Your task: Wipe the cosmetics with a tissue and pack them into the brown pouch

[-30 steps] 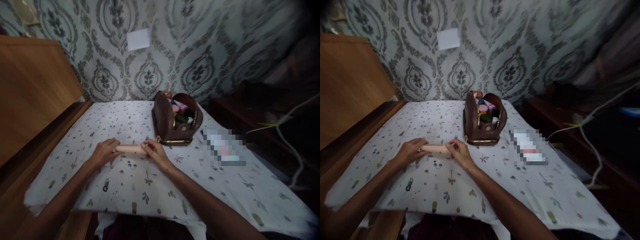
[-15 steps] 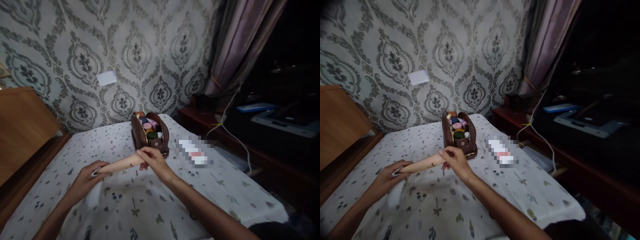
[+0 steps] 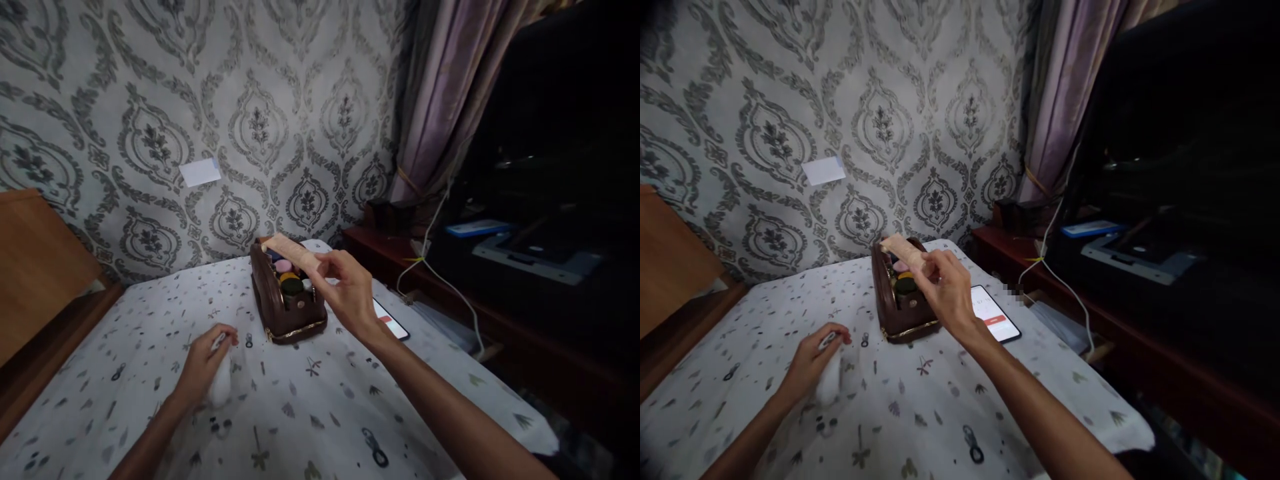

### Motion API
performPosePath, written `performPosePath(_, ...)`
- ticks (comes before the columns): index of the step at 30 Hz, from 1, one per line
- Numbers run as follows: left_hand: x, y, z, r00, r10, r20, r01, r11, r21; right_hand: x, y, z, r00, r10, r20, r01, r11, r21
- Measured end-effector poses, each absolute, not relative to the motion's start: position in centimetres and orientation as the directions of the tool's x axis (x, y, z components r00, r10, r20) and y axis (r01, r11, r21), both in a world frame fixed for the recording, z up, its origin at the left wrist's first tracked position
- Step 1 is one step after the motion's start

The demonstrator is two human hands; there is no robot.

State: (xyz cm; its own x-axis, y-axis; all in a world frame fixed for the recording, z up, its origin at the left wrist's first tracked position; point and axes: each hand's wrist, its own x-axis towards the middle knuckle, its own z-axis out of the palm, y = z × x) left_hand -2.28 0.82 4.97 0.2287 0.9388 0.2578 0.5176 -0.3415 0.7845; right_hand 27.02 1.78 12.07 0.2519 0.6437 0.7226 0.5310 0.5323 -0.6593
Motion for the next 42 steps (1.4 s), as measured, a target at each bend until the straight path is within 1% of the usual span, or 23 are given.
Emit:
performPosePath(1, -2.3, 0.8, 4.0, 0.237, 0.941, 0.241, 0.522, -0.332, 0.785, 27.0, 2.4, 11.9, 0.207, 0.631, 0.747, 0.601, 0.52, -0.607)
performPosePath(3, -2.5, 0.9, 2.5, 0.232, 0.95, 0.207, 0.522, -0.301, 0.798, 26.9, 3.6, 11.6, 0.136, 0.645, 0.752, 0.7, 0.474, -0.533)
performPosePath(7, -3.2, 1.3, 0.9, 0.186, 0.965, 0.187, 0.511, -0.258, 0.82, 26.5, 5.2, 10.8, 0.063, 0.704, 0.707, 0.814, 0.374, -0.444)
performPosePath(10, -3.6, 1.6, 0.7, 0.167, 0.971, 0.169, 0.514, -0.232, 0.826, 26.2, 5.9, 10.4, 0.044, 0.722, 0.69, 0.838, 0.35, -0.419)
performPosePath(14, -3.7, 1.7, 0.6, 0.175, 0.976, 0.133, 0.531, -0.207, 0.822, 25.7, 6.7, 10.1, 0.027, 0.745, 0.667, 0.838, 0.347, -0.421)
performPosePath(18, -3.8, 1.6, 0.5, 0.184, 0.977, 0.107, 0.531, -0.191, 0.826, 25.4, 7.0, 10.1, 0.012, 0.802, 0.597, 0.853, 0.304, -0.425)
performPosePath(22, -3.8, 1.6, 0.5, 0.186, 0.978, 0.091, 0.535, -0.179, 0.826, 25.1, 7.0, 10.6, -0.001, 0.855, 0.519, 0.913, 0.212, -0.348)
performPosePath(25, -3.8, 1.7, 0.7, 0.183, 0.978, 0.095, 0.536, -0.18, 0.825, 24.7, 6.8, 11.2, -0.012, 0.88, 0.476, 0.946, 0.164, -0.28)
performPosePath(28, -3.8, 1.7, 0.7, 0.185, 0.978, 0.097, 0.538, -0.183, 0.823, 24.3, 6.8, 12.0, -0.016, 0.907, 0.42, 0.962, 0.128, -0.24)
performPosePath(31, -3.8, 1.7, 0.8, 0.188, 0.978, 0.088, 0.538, -0.177, 0.824, 24.2, 7.1, 12.6, -0.036, 0.919, 0.393, 0.962, 0.138, -0.234)
performPosePath(35, -3.7, 1.6, 0.9, 0.183, 0.978, 0.103, 0.531, -0.187, 0.826, 24.6, 8.0, 12.9, -0.077, 0.917, 0.392, 0.934, 0.204, -0.293)
performPosePath(38, -3.7, 1.6, 1.0, 0.197, 0.973, 0.122, 0.53, -0.21, 0.821, 24.8, 8.7, 13.0, -0.076, 0.916, 0.394, 0.921, 0.216, -0.324)
performPosePath(42, -3.7, 1.6, 1.0, 0.201, 0.974, 0.108, 0.529, -0.201, 0.824, 24.6, 8.8, 12.9, -0.097, 0.923, 0.373, 0.93, 0.217, -0.295)
